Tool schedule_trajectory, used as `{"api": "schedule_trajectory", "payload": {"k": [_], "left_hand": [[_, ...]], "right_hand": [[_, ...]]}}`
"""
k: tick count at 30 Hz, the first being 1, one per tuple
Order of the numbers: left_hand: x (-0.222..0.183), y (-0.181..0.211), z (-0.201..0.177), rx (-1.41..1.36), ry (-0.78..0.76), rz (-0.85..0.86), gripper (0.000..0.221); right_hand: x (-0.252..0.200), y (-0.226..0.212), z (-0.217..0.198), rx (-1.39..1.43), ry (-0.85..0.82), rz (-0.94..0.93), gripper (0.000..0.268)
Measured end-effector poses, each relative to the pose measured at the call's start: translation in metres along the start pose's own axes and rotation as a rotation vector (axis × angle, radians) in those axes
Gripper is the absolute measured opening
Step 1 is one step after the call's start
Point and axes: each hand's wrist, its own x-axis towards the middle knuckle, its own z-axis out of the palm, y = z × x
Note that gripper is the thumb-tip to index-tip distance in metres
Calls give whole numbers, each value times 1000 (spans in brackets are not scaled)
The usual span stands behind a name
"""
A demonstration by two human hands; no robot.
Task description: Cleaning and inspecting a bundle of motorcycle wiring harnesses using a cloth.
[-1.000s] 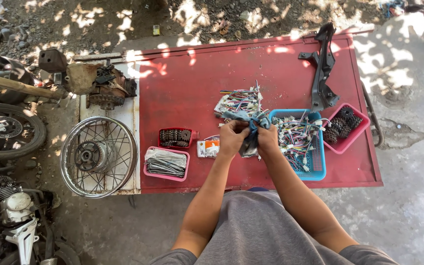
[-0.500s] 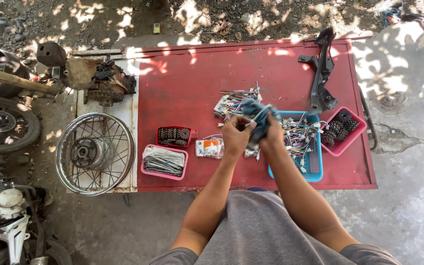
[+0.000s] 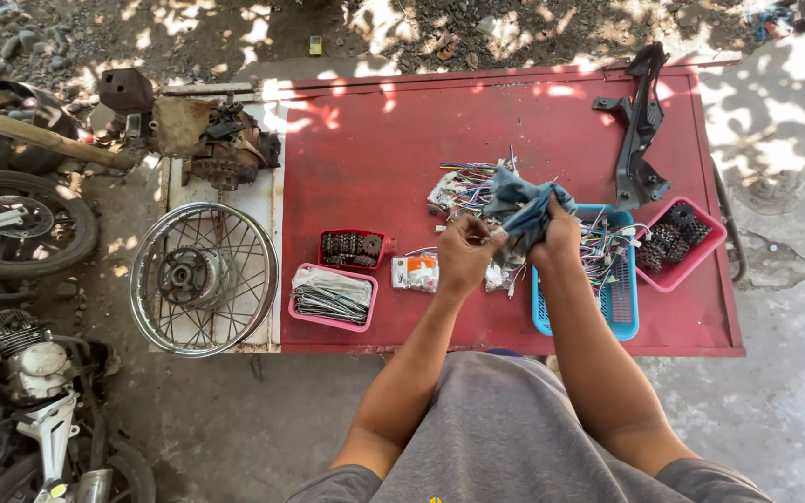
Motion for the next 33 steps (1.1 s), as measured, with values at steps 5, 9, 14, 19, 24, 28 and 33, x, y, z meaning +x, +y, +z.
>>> {"api": "schedule_trajectory", "payload": {"k": [5, 9, 14, 19, 24, 28, 33], "left_hand": [[19, -2, -25, -50, 38, 15, 26], [31, -24, -26, 141, -52, 33, 16], [22, -16, -40, -32, -133, 28, 21], [31, -20, -58, -142, -115, 16, 31], [28, -19, -57, 97, -51, 77, 13], [32, -33, -65, 19, -114, 48, 21], [16, -16, -70, -135, -178, 24, 33]], "right_hand": [[-82, 22, 25, 48, -176, 109, 32], [-75, 47, 21, -91, -289, 44, 15], [-50, 32, 17, 52, -207, 79, 12], [-83, 5, 37, 228, -168, 6, 19], [-123, 71, 39, -82, -181, 76, 24], [-78, 73, 21, -53, -123, 55, 23], [-105, 32, 38, 91, -151, -17, 11]]}}
